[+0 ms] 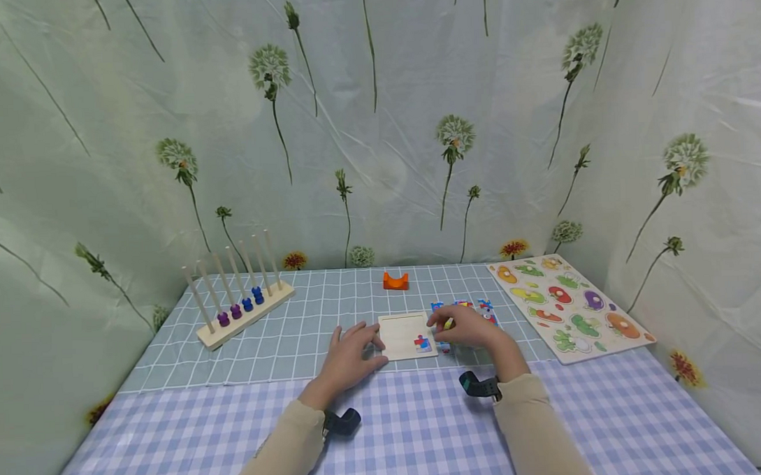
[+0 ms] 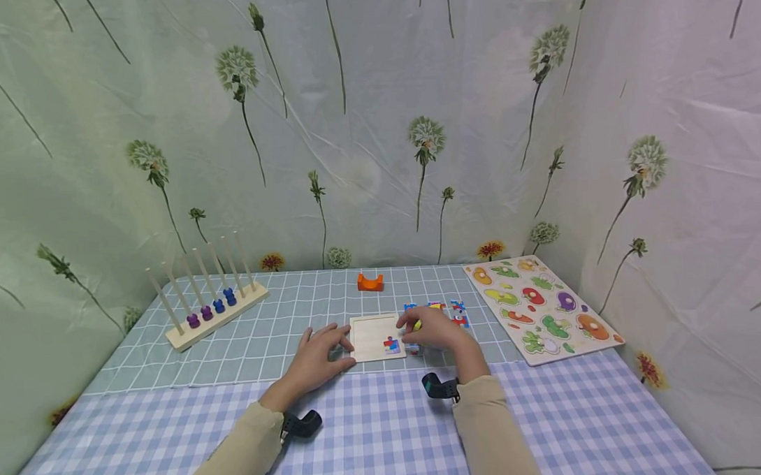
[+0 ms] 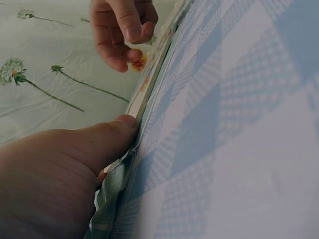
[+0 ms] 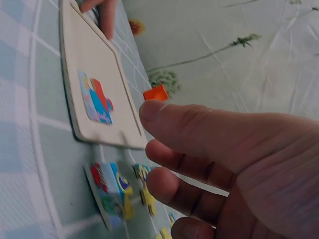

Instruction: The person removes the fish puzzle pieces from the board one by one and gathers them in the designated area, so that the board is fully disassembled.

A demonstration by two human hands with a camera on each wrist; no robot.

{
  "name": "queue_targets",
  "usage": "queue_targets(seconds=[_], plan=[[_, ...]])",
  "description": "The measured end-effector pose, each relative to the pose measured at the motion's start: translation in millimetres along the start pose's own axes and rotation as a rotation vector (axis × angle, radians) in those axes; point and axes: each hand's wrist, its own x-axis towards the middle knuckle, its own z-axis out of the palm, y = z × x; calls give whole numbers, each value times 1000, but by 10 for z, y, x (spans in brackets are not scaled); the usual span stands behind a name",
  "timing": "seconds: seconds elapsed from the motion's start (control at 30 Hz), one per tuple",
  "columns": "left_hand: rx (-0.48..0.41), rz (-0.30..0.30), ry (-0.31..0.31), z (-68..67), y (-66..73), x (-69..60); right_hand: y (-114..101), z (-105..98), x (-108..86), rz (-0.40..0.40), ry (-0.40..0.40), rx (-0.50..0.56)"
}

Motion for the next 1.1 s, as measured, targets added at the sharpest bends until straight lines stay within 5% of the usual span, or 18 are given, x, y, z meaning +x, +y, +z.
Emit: queue_targets(seconds=[0.33,1.1], plan=[[6,-15,-8,2,14,11,-142,133,26,-44,-13,-7],[13,2,4,-11,21,6,-206,280,82,39,-10,-102]])
